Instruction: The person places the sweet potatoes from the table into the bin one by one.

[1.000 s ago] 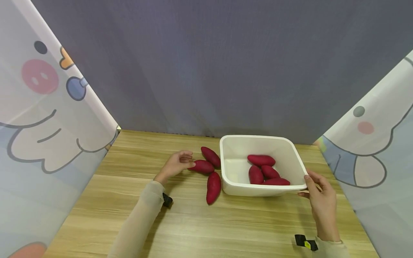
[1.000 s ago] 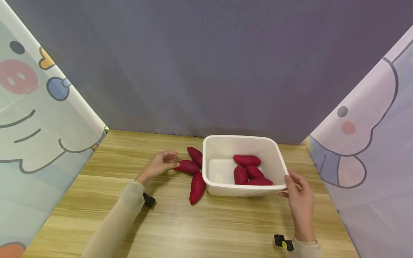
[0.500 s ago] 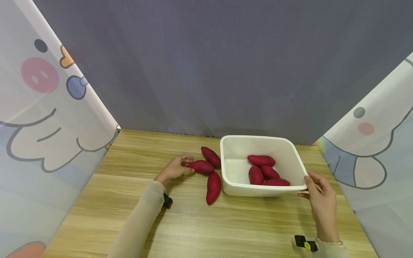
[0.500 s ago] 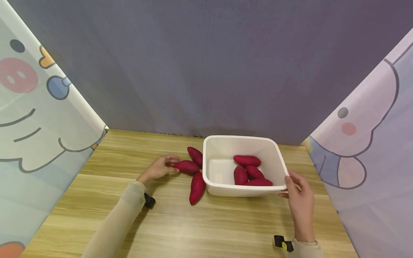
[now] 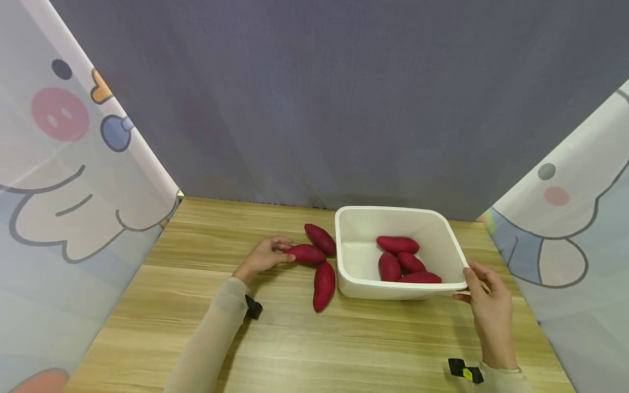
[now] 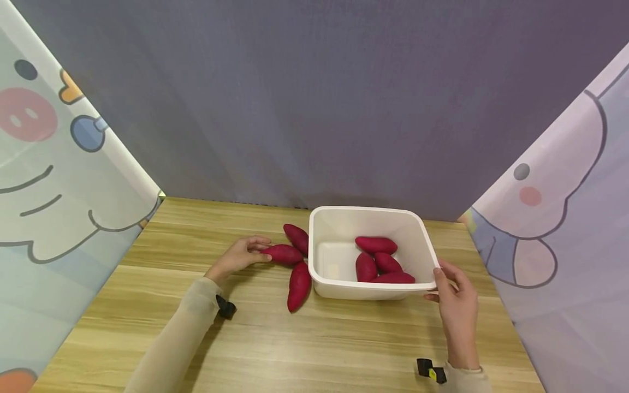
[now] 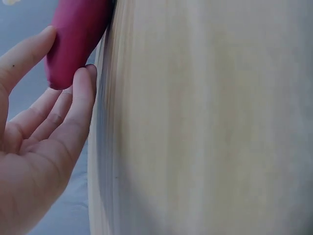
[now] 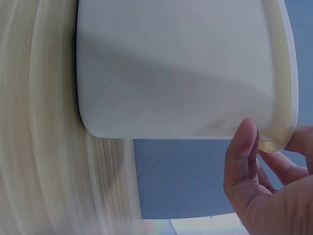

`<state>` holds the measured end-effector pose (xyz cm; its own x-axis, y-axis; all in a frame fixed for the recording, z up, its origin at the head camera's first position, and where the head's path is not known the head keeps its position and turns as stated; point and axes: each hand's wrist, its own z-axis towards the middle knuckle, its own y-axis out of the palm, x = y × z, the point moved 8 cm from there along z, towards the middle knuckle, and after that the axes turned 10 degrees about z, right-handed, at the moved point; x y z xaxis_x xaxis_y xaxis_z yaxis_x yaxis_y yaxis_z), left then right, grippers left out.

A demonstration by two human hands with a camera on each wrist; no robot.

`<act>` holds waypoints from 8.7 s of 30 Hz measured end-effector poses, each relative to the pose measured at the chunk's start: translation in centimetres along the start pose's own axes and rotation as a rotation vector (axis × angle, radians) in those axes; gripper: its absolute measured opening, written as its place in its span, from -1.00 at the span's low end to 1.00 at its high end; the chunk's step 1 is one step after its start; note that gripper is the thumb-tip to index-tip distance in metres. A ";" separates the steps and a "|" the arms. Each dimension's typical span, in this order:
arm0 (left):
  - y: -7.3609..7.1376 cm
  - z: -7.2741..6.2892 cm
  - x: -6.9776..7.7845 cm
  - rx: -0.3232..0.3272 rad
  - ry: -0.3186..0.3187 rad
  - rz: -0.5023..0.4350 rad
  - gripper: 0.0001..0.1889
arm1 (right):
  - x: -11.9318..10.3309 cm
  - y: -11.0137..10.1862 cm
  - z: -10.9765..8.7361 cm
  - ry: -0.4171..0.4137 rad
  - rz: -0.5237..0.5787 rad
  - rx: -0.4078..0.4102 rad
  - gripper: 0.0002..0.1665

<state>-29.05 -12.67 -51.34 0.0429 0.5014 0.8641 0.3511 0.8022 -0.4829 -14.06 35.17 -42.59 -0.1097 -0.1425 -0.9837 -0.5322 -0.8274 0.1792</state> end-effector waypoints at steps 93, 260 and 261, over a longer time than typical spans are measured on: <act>11.5 8.6 23.5 -0.162 0.247 -0.188 -0.71 | 0.7 0.9 -0.9 -0.044 0.036 -0.033 -0.61; 10.3 6.8 26.8 -0.163 0.448 0.050 -0.52 | 0.6 1.2 -2.6 -0.044 0.052 -0.007 -0.60; 10.6 6.9 26.4 -0.169 0.434 0.069 -0.52 | 0.6 1.2 -2.6 -0.044 0.056 -0.006 -0.60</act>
<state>-30.64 11.27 -34.65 0.4457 0.3412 0.8276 0.4798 0.6894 -0.5426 -12.56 32.70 -43.01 -0.1761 -0.1649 -0.9705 -0.5192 -0.8220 0.2339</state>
